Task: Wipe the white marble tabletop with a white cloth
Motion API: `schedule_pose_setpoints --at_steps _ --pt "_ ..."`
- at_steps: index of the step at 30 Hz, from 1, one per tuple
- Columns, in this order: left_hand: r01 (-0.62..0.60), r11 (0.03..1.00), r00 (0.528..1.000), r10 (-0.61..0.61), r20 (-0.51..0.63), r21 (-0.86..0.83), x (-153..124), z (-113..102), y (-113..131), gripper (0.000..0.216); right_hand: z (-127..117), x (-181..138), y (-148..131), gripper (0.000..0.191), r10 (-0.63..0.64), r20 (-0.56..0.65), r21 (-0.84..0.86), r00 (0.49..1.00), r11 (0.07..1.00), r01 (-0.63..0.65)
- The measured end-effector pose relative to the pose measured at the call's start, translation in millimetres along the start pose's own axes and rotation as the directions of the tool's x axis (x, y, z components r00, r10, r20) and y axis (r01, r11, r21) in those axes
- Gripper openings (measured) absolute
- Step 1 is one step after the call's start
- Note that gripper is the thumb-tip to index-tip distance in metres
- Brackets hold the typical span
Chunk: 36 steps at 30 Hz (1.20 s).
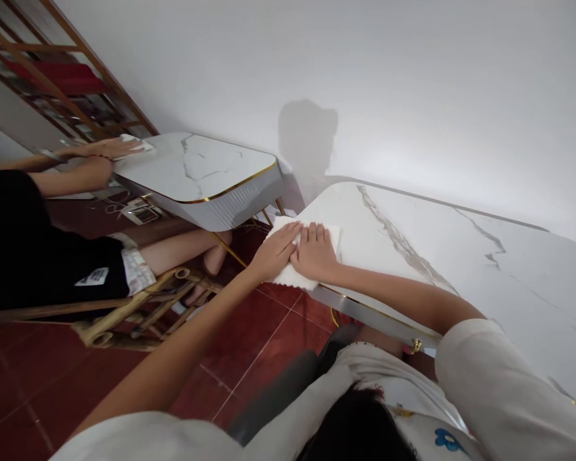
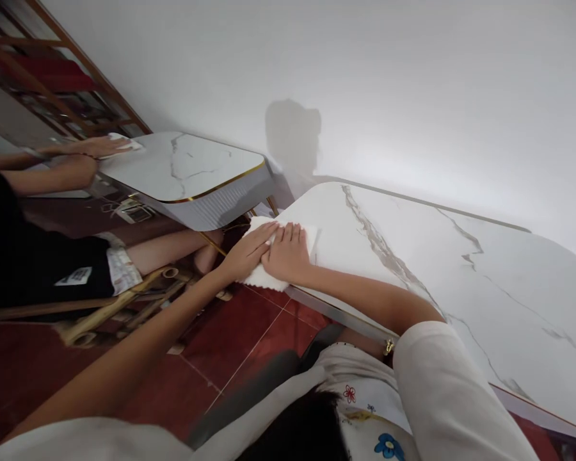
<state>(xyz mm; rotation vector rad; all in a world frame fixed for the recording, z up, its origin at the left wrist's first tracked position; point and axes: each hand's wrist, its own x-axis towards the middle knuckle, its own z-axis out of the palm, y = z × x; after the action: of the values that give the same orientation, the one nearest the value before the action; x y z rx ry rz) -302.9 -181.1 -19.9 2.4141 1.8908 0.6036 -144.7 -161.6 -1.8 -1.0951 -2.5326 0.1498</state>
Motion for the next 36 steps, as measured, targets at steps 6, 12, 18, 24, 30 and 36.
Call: schedule_pose_setpoints --at_steps 6,12,18,24,30,36 --pt "0.002 1.0 0.986 0.001 0.164 -0.013 3.0 1.9 55.1 0.065 -24.6 -51.8 23.0 0.064 -0.04 0.069 0.047 0.997 0.998 0.037" --pt "0.027 0.977 0.993 -0.002 0.12 -0.211 72.2 19.8 67.7 0.059 -29.7 -28.0 76.6 0.065 0.12 0.097 0.016 0.988 0.992 -0.122" --pt "0.016 0.972 1.0 -0.014 0.012 -0.234 154.6 44.6 60.4 0.054 -25.8 39.1 139.1 0.057 0.285 0.084 0.009 0.955 0.958 -0.287" --pt "0.03 0.981 0.999 -0.032 -0.008 -0.19 227.9 68.0 40.0 0.054 -18.2 90.8 191.3 0.052 0.233 -0.055 0.029 0.971 0.972 -0.232" --pt "-0.005 0.979 1.0 0.0 -0.022 -0.203 283.4 80.4 24.4 0.053 -12.7 131.3 231.3 0.048 0.235 -0.123 0.032 0.964 0.972 -0.232" --pt "-0.117 0.954 0.993 0.111 -0.037 -0.277 312.5 86.0 12.0 0.046 -8.0 150.6 244.5 0.039 0.29 -0.207 -0.011 0.934 0.954 -0.299"
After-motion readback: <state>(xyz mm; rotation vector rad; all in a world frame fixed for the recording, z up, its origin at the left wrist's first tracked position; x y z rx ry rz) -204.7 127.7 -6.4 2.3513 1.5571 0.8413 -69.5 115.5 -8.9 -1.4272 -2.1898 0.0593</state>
